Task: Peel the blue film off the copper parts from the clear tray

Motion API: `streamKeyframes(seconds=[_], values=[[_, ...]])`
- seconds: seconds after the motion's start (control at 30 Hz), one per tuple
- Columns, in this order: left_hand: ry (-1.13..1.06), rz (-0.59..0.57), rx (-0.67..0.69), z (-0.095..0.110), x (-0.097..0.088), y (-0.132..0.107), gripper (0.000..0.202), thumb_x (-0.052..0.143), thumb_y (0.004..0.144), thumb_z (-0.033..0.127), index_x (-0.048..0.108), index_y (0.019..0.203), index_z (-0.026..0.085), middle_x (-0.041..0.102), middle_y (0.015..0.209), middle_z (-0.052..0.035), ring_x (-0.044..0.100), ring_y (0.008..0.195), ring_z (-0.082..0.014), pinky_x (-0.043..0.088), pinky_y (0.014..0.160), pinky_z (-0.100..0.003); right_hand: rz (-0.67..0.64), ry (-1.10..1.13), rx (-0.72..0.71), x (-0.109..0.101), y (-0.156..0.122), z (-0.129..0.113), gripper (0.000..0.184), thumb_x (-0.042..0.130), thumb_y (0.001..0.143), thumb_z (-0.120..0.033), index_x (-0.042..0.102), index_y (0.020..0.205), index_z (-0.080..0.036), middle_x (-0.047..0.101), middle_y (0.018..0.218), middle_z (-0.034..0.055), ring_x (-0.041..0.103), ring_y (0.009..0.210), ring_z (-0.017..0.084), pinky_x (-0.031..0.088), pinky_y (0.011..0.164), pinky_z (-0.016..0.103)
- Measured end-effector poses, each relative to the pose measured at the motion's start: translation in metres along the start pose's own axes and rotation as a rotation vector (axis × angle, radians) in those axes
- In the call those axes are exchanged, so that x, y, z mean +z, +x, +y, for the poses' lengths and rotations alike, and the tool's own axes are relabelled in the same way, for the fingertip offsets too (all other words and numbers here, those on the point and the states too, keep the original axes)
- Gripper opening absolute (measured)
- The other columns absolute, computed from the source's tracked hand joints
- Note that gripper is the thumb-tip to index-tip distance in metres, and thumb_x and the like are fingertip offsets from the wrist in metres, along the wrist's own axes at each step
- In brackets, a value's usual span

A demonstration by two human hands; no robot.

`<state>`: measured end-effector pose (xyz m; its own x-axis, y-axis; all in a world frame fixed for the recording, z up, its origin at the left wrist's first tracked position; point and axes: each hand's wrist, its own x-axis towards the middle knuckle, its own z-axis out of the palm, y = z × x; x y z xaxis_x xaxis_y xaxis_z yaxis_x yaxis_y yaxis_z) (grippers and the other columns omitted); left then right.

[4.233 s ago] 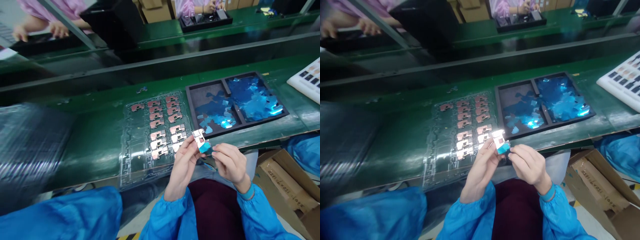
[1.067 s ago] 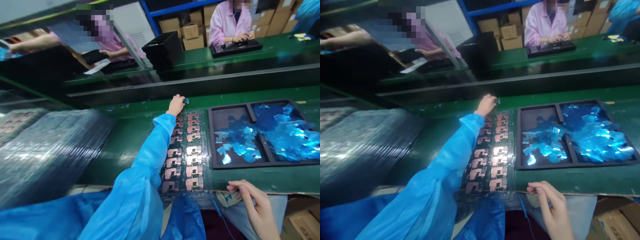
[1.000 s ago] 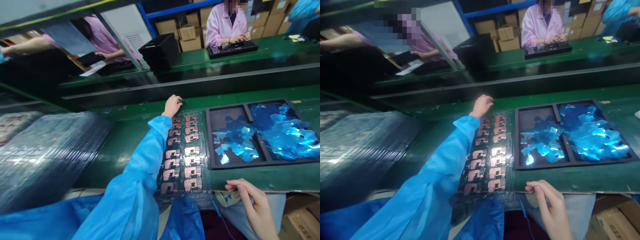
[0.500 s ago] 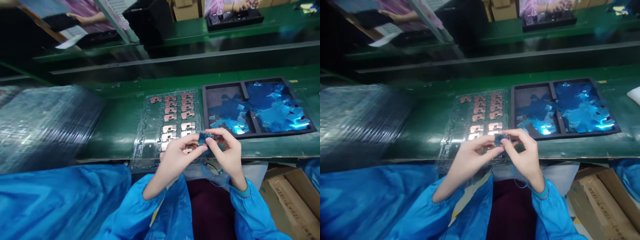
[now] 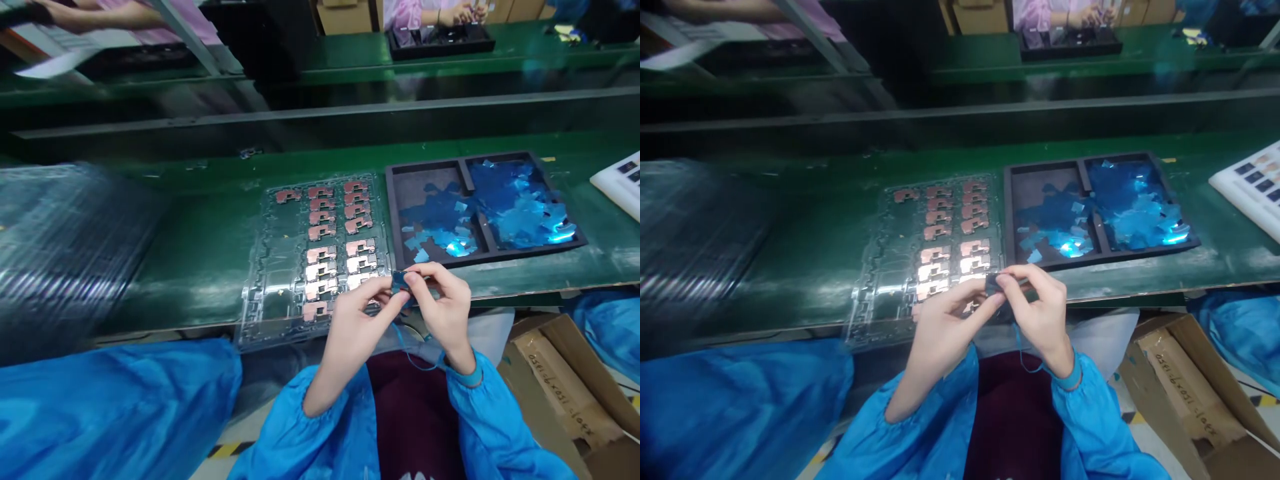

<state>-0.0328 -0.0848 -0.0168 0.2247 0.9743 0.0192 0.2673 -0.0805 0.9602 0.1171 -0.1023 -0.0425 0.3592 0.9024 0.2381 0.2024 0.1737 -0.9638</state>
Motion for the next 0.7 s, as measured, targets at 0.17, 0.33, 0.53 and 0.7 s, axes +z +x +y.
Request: streamKeyframes(seconds=[0.17,0.33,0.53,0.7], values=[[-0.010,0.033,-0.009,-0.007,0.004,-0.001,0.008,0.078,0.091,0.025,0.083,0.097,0.024,0.075,0.076,0.0018,0.066,0.067,-0.0153,0.056,0.067,-0.025,-0.038,-0.046,-0.039,-0.002,0.001,0.004,0.029,0.059,0.109,-0.040,0.081,0.102,-0.023,0.082,0.097,0.0062,0.077,0.084,0.020,0.064,0.071,0.031],[0.002,0.103,0.062,-0.016,0.003,0.003,0.005,0.077,0.091,0.023,0.080,0.094,0.023,0.070,0.087,-0.0005,0.063,0.070,-0.0145,0.053,0.066,-0.025,0.019,-0.377,-0.421,-0.005,-0.003,0.006,0.031,0.068,0.104,-0.024,0.079,0.133,-0.032,0.077,0.123,0.0108,0.072,0.114,0.027,0.064,0.095,0.043],[-0.073,-0.039,0.078,-0.015,-0.003,0.000,0.014,0.072,0.097,0.025,0.083,0.106,0.024,0.073,0.100,-0.0053,0.069,0.092,-0.0204,0.059,0.083,-0.029,0.049,-0.505,-0.603,-0.006,-0.005,0.013,0.037,0.072,0.102,-0.014,0.077,0.132,-0.034,0.078,0.103,0.0061,0.071,0.097,0.023,0.063,0.088,0.040],[-0.313,-0.081,-0.045,-0.016,-0.003,-0.005,0.021,0.075,0.099,0.034,0.086,0.111,0.022,0.077,0.112,-0.0089,0.072,0.107,-0.0245,0.060,0.096,-0.034,0.111,-0.524,-0.721,-0.011,-0.003,0.016,0.030,0.079,0.096,-0.011,0.079,0.120,-0.030,0.080,0.096,0.0040,0.073,0.090,0.021,0.065,0.084,0.036]])
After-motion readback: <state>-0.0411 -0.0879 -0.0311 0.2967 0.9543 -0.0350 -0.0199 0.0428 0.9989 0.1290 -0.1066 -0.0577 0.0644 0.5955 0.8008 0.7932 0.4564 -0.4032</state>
